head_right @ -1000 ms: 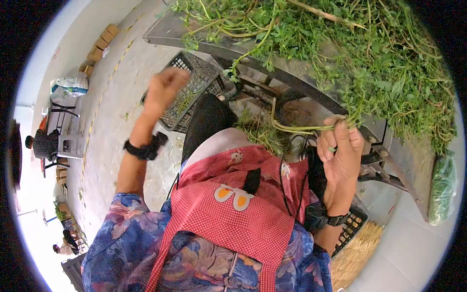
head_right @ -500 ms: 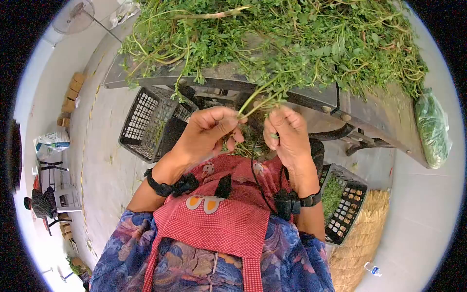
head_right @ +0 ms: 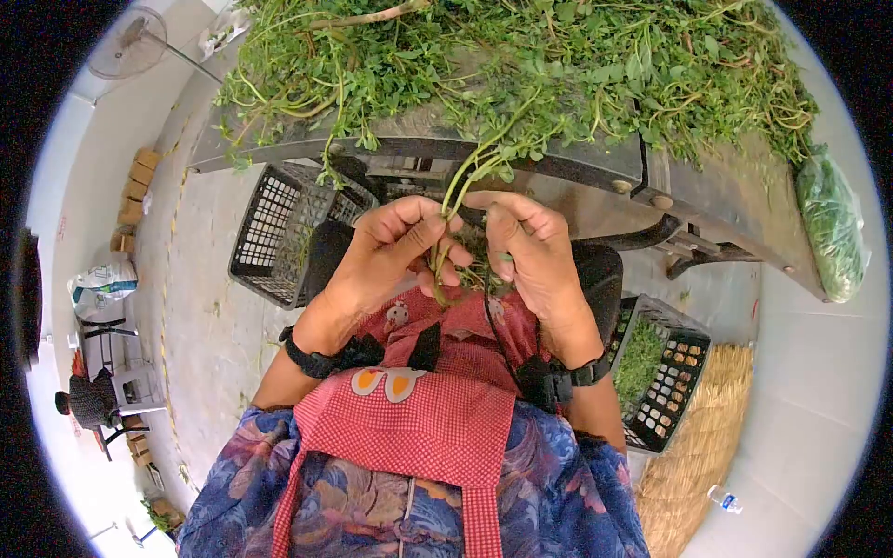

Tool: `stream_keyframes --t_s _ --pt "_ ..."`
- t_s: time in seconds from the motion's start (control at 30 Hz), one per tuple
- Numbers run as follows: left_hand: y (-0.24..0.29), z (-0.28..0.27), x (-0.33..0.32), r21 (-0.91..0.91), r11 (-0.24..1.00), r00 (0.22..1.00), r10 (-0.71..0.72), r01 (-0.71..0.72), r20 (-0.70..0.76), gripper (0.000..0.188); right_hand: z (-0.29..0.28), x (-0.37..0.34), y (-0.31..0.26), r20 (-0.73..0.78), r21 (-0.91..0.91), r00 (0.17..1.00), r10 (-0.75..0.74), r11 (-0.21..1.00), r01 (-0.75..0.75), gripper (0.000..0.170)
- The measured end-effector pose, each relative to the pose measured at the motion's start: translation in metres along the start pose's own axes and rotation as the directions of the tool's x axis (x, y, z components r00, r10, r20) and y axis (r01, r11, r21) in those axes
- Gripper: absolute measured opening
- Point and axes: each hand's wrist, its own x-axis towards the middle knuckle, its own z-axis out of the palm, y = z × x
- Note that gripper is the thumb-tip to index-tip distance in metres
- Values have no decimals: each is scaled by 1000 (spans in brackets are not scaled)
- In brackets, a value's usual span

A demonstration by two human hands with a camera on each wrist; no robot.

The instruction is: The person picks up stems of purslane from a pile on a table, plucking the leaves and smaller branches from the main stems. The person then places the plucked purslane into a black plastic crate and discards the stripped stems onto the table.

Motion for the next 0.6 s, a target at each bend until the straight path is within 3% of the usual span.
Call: stream_keyframes --t_s 0.13,0.2,0.23,0.3,0.4,0.53,0.6 --pt "0 0 -1 158 987 1000 18 -16 -12 19 -3 1 2 -30 60 999 -44 997 45 32" --pt "-1 -1 -3 172 985 1000 7 -6 -3 20 -3 1 2 -94 266 994 -56 961 79 32" --pt "-2 -1 -3 172 985 1000 8 -7 -1 20 -4 1 2 -95 265 994 -57 961 81 32" --pt "-3 0 -5 227 973 999 49 -48 3 20 -7 2 0 -48 442 997 -54 895 70 33" --pt "-7 2 -8 254 967 999 42 -37 -12 19 2 -3 -2 6 492 998 -65 869 53 33" --pt "-10 2 -13 278 960 999 37 -31 -16 17 5 -7 1 49 416 997 -58 909 32 33" --pt "-10 3 -16 275 959 997 72 -63 -22 16 5 -9 0 11 276 999 -53 960 48 30"
